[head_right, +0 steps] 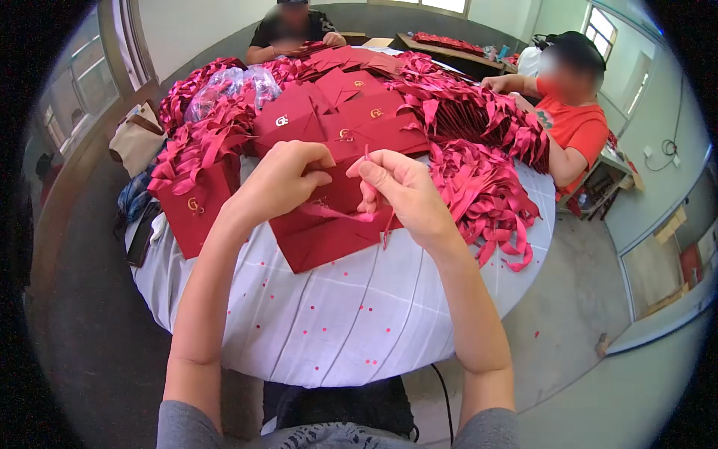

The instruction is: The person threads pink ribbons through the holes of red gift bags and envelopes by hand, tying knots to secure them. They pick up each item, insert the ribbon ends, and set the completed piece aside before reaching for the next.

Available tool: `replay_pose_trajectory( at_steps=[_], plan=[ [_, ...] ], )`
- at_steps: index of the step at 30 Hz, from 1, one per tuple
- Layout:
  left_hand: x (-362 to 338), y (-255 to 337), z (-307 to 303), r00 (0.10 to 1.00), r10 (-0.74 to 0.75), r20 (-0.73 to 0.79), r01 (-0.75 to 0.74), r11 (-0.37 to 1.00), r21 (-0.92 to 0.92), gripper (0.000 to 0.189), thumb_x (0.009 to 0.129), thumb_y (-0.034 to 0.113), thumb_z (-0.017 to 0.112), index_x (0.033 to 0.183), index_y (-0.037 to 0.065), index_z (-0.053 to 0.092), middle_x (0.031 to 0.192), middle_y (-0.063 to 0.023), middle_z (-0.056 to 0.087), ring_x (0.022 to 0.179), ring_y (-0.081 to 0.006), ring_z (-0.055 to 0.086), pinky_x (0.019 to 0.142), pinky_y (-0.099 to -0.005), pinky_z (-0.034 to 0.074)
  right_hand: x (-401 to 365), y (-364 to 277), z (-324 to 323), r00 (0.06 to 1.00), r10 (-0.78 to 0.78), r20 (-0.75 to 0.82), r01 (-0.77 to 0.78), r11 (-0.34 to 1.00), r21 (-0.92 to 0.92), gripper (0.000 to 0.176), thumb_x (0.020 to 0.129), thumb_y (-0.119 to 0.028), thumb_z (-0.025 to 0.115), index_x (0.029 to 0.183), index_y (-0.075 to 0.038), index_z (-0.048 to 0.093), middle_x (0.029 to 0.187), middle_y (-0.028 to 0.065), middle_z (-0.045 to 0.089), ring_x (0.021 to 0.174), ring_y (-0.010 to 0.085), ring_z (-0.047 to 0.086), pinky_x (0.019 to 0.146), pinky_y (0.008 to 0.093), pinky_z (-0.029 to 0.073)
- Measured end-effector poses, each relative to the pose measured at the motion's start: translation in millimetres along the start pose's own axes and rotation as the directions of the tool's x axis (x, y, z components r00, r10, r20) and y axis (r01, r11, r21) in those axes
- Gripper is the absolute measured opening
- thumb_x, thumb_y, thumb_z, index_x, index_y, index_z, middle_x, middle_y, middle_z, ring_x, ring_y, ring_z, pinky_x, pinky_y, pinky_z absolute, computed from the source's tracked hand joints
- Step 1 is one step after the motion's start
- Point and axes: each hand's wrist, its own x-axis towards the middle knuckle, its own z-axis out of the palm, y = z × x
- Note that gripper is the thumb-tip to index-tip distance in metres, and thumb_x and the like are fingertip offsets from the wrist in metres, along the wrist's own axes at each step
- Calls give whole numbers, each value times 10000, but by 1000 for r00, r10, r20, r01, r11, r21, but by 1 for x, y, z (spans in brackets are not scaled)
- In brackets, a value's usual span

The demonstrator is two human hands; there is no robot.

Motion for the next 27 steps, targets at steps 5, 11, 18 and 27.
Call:
replay_pose_trajectory(
  at_steps=[5,11,18,27],
  plan=[
    [-10,-3,-8,997,-73,-20,66,967,-248,161,806,-34,590,962,-60,614,796,-67,631,751,-82,563,688,-251,477,-7,-6,16,998,48,-45,-59,963,-264,178,935,-144,555,904,18,624,664,5,575,526,47,513,516,179,450],
    [-22,-10,-3,991,-130,40,127,770,-625,176,847,-12,571,1005,-72,618,811,-12,626,762,-59,542,700,-231,463,-9,-2,27,993,35,-111,-78,907,-414,178,924,-156,559,868,-3,632,617,4,574,492,40,499,465,190,401],
    [-26,-6,-5,989,-134,57,137,730,-670,191,854,-13,558,1029,-59,618,835,-8,628,777,-52,548,705,-217,460,-11,-2,29,991,-55,-123,-12,874,-486,233,935,-168,524,839,16,629,587,-2,545,521,44,488,471,218,375],
    [-27,-2,-4,991,-112,70,131,771,-623,211,875,26,577,1070,-36,627,938,-5,650,859,-45,565,798,-207,462,-12,6,32,978,-129,-161,15,822,-569,225,893,-149,559,764,26,619,566,56,568,498,80,508,470,256,382]
  ],
)
